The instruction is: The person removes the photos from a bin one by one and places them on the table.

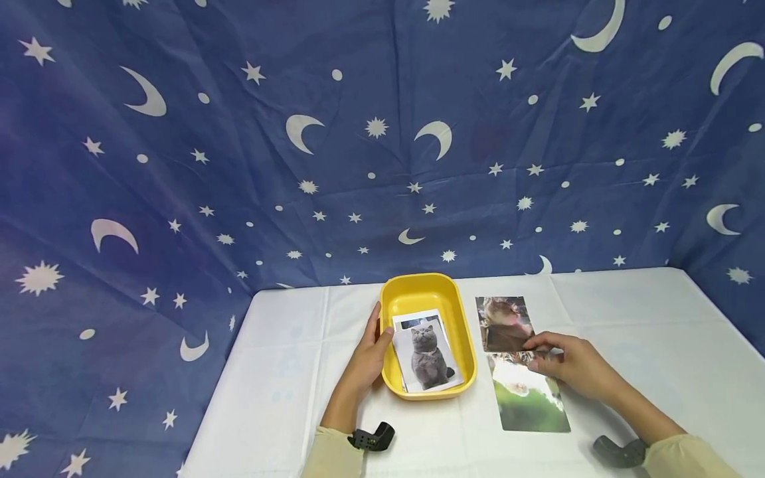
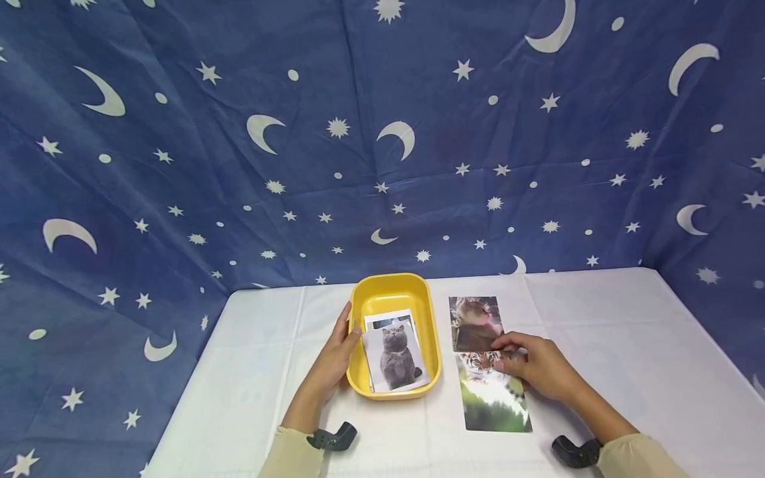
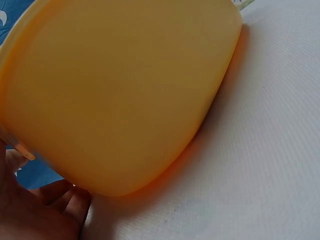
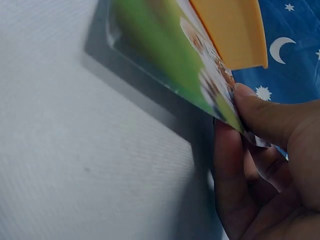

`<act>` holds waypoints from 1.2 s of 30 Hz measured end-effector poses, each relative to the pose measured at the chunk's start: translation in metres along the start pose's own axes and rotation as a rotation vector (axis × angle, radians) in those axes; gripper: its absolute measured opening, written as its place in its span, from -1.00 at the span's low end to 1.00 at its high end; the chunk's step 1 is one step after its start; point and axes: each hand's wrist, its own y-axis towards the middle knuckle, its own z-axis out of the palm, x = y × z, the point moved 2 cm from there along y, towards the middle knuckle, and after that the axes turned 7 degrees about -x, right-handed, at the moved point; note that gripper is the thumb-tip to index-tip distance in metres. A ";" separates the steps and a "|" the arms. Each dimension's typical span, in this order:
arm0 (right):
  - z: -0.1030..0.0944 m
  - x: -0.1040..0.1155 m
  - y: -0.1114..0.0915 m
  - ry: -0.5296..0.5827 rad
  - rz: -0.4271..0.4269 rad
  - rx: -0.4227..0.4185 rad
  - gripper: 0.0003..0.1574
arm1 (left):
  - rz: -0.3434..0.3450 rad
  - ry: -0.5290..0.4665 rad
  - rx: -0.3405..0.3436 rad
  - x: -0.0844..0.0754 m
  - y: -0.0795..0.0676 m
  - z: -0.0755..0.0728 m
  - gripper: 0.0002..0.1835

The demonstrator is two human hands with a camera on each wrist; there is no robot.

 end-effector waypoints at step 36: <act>-0.017 0.056 0.056 -0.063 0.010 -0.004 -0.63 | -0.024 -0.026 0.014 -0.002 0.000 0.001 -0.29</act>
